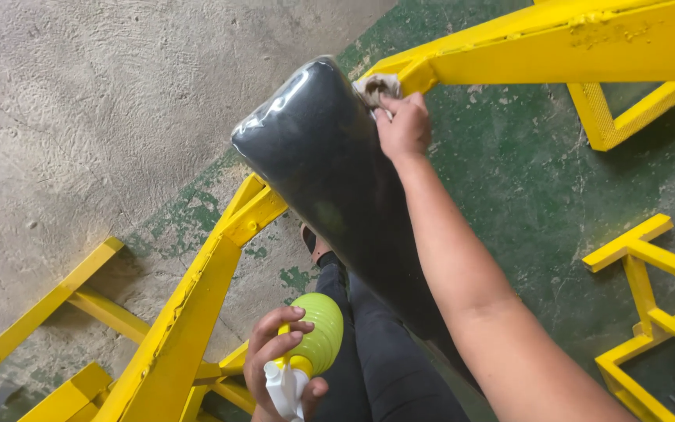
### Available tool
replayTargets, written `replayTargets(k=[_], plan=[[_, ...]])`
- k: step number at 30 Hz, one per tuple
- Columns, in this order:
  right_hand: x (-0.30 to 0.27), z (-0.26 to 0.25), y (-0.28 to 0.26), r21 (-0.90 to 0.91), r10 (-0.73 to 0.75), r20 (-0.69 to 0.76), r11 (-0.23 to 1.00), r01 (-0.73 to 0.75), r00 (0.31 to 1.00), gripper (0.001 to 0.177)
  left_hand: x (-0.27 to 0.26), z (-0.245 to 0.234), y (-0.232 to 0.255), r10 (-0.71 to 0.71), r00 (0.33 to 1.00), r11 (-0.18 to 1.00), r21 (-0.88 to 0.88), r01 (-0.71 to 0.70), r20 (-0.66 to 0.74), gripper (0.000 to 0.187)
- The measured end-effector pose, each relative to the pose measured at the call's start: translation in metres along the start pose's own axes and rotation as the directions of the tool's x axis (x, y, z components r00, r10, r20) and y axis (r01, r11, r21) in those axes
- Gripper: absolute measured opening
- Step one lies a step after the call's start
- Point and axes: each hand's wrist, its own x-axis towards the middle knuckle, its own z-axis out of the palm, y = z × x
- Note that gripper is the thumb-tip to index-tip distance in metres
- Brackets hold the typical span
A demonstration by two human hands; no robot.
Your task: Wiping down yellow gym machines and weight benches using a spray bottle and a cloth.
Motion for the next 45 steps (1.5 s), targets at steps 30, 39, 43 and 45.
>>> replayTargets(k=[30, 39, 43, 45], plan=[[0.020, -0.004, 0.023, -0.151, -0.286, -0.223, 0.955, 0.257, 0.932, 0.037, 0.135, 0.109, -0.074, 0.303, 0.951, 0.952, 0.066, -0.299, -0.062, 0.056], [0.004, -0.010, 0.025, -0.072, -0.130, -0.105, 0.990, 0.123, 0.986, 0.033, 0.150, 0.118, -0.071, 0.318, 0.946, 0.945, 0.102, -0.311, -0.062, 0.062], [0.008, -0.021, 0.014, 0.011, -0.235, 0.066, 0.972, 0.234, 0.970, 0.027, 0.151, 0.112, -0.068, 0.343, 0.938, 0.921, 0.216, -0.325, -0.050, 0.082], [-0.001, -0.029, 0.013, 0.025, -0.255, 0.144, 0.967, 0.255, 0.956, 0.026, 0.141, 0.110, -0.067, 0.336, 0.941, 0.916, 0.249, -0.315, -0.045, 0.093]])
